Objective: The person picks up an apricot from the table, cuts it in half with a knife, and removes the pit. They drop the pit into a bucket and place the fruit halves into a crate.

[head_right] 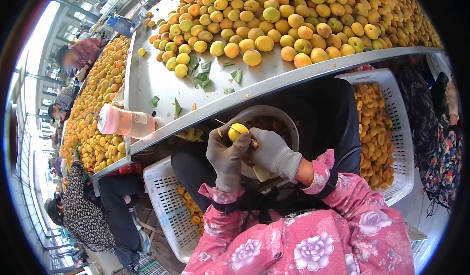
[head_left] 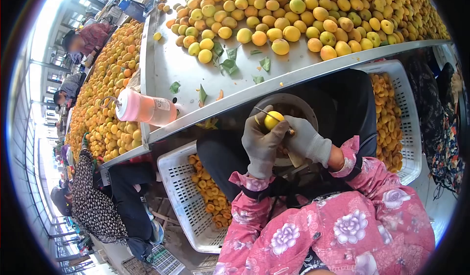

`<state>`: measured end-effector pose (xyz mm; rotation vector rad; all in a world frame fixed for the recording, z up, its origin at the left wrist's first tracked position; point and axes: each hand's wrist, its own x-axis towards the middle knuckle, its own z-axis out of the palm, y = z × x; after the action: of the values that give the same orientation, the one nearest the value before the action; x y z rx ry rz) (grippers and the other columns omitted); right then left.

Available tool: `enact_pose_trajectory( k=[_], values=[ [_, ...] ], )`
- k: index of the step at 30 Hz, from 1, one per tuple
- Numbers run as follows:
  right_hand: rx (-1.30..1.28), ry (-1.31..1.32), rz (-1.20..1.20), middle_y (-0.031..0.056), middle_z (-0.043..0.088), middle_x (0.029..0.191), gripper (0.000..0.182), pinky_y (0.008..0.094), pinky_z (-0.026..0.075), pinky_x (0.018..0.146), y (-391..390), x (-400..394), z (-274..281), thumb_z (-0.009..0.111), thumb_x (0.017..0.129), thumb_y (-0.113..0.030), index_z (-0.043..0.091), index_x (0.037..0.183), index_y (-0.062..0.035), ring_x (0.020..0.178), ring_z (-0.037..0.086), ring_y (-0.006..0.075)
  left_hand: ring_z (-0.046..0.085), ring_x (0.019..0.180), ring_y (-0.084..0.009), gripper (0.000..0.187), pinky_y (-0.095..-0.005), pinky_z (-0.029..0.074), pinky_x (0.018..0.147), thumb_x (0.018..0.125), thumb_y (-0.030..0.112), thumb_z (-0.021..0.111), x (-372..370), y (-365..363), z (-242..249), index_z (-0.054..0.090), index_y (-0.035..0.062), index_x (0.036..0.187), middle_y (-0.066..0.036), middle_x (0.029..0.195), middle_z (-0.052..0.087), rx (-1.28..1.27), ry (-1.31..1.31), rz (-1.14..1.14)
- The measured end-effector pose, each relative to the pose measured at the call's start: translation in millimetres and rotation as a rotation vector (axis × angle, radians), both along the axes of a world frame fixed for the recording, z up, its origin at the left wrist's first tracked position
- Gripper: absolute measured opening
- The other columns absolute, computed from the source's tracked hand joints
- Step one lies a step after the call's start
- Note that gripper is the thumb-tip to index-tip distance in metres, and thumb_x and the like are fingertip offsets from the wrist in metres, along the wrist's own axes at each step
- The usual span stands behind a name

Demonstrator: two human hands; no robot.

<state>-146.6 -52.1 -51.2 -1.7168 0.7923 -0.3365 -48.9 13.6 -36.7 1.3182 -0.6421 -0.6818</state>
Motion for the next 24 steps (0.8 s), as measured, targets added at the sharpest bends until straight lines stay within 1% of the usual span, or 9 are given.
enact_pose_trajectory(
  k=[4,6,8,10,13,14,16,21,24],
  values=[
    [-0.234,0.170,-0.026,0.0182,0.061,0.082,0.030,0.0377,0.047,0.068,-5,-1,6,0.063,0.072,-0.030,0.057,0.091,-0.0066,0.079,0.059,0.0341,0.057,0.080,-0.0119,0.040,-0.0252,0.049,0.074,0.071,0.008,0.072,8,-1,2,0.050,-0.0059,0.102,-0.010,0.096,0.058,0.051,0.123,-0.061],
    [-0.215,0.113,-0.043,0.0178,0.062,0.082,0.029,0.0367,0.047,0.068,-4,0,-4,0.063,0.073,-0.028,0.057,0.091,-0.0063,0.079,0.060,0.0327,0.057,0.079,-0.0126,0.040,-0.0256,0.049,0.074,0.072,0.006,0.071,11,-3,4,0.049,-0.0047,0.103,-0.009,0.096,0.058,0.062,0.312,-0.163],
    [-0.200,0.045,-0.044,0.0174,0.062,0.083,0.028,0.0357,0.048,0.069,-4,0,-10,0.062,0.074,-0.027,0.057,0.092,-0.0060,0.080,0.060,0.0312,0.057,0.078,-0.0126,0.039,-0.0252,0.049,0.073,0.072,0.007,0.070,9,-6,4,0.049,-0.0041,0.103,-0.009,0.095,0.058,0.074,0.287,-0.159],
    [-0.067,-0.100,-0.032,0.0152,0.062,0.085,0.023,0.0325,0.047,0.069,-4,-2,-12,0.061,0.077,-0.020,0.057,0.093,-0.0044,0.079,0.061,0.0267,0.057,0.077,-0.0124,0.039,-0.0244,0.049,0.072,0.073,0.008,0.070,5,-7,5,0.049,-0.0021,0.105,-0.007,0.092,0.057,0.057,0.295,-0.215],
    [0.066,-0.165,0.049,0.0062,0.063,0.084,0.016,0.0275,0.048,0.070,-9,-6,-15,0.056,0.079,-0.007,0.058,0.093,-0.0020,0.078,0.058,0.0127,0.057,0.072,-0.0112,0.041,-0.0236,0.050,0.067,0.072,0.004,0.070,9,-7,-6,0.048,-0.0034,0.105,-0.007,0.088,0.058,0.082,0.161,-0.220],
    [0.274,-0.144,0.014,0.0062,0.062,0.083,0.015,0.0265,0.048,0.068,-8,-6,-4,0.056,0.078,-0.006,0.058,0.093,-0.0016,0.077,0.058,0.0124,0.057,0.074,-0.0108,0.042,-0.0237,0.050,0.068,0.071,0.005,0.071,12,-5,-6,0.048,-0.0032,0.106,-0.007,0.088,0.058,0.100,0.127,-0.216],
    [0.275,-0.209,0.013,0.0070,0.061,0.079,0.016,0.0264,0.047,0.065,-5,-5,-12,0.055,0.076,-0.004,0.058,0.092,-0.0003,0.073,0.058,0.0135,0.056,0.073,-0.0084,0.039,-0.0208,0.048,0.065,0.073,0.006,0.070,15,0,3,0.050,-0.0016,0.106,-0.005,0.086,0.057,0.081,0.076,-0.183],
    [-0.008,-0.056,0.211,0.0125,0.058,0.074,0.018,0.0306,0.045,0.062,-2,-18,-7,0.053,0.073,-0.002,0.057,0.090,0.0000,0.069,0.058,0.0187,0.053,0.064,-0.0051,0.032,-0.0157,0.044,0.056,0.073,0.003,0.066,34,30,24,0.051,-0.0020,0.102,-0.004,0.081,0.058,-0.021,0.195,0.216],
    [0.191,-0.056,0.193,-0.0035,0.047,0.060,0.010,0.0215,0.035,0.043,-5,-22,-22,0.054,0.076,-0.005,0.055,0.085,-0.0020,0.050,0.044,0.0040,0.053,0.055,-0.0080,0.022,-0.0152,0.040,0.042,0.079,0.008,0.058,53,81,46,0.051,-0.0011,0.098,-0.006,0.077,0.058,-0.148,0.223,0.390]
  ],
)
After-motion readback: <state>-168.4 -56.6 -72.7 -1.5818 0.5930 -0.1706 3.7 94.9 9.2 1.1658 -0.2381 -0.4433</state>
